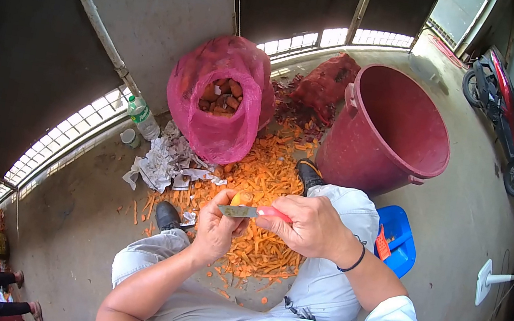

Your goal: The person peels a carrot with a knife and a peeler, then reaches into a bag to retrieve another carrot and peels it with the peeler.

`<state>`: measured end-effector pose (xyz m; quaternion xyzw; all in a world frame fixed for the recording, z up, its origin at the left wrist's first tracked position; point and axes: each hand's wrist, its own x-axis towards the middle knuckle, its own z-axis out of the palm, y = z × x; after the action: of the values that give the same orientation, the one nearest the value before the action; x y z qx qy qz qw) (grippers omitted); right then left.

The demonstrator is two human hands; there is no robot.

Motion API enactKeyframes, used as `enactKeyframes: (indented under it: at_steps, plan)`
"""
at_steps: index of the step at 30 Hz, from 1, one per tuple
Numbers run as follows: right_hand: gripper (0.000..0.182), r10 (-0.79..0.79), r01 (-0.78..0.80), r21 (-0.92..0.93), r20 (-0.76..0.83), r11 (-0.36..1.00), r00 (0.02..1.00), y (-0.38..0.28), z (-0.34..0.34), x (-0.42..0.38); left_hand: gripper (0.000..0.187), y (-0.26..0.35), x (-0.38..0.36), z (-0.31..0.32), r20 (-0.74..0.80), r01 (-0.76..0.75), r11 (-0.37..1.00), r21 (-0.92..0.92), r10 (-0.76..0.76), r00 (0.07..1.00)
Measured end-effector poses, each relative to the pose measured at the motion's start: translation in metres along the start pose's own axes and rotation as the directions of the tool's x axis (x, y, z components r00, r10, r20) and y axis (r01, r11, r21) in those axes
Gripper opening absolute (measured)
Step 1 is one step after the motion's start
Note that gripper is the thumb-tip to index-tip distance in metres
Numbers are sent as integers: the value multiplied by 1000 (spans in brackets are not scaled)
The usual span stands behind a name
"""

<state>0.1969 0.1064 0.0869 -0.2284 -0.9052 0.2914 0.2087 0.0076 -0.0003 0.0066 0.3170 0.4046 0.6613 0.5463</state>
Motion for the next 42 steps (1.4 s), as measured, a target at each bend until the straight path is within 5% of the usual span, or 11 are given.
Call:
enactKeyframes:
  at_steps: [16, 31, 34, 36, 38, 40, 42]
  plan:
    - [42, -106, 100, -100, -53, 990, 993, -11, 0, -2, 23, 5, -6, 3, 25, -16, 999, -42, 17, 1000]
    - [45, -117, 115, -59, -19, 992, 993, -9, -9, -2, 17, 18, -11, 8, -35, 115, 973, -198, -124, 992]
    - [44, -98, 98, -31, -21, 995, 995, -4, -7, -2, 20, 17, -9, 6, 18, 102, 994, 34, -102, 995]
    - [45, -91, 90, -27, -26, 996, 996, -6, -8, -1, 17, 15, -7, 14, 10, -57, 967, 247, 56, 998]
    - [45, -76, 75, -22, -30, 997, 997, -5, -7, -2, 17, 19, -4, 17, -11, -15, 975, 221, 18, 1000]
    - [44, -61, 62, -87, 18, 994, 998, -3, -4, -2, 13, 23, -3, 12, 28, -83, 851, 519, 80, 996]
    - [43, -59, 62, -75, 38, 995, 998, -3, -5, -1, 12, 25, -3, 7, 57, -109, 813, 573, 93, 994]
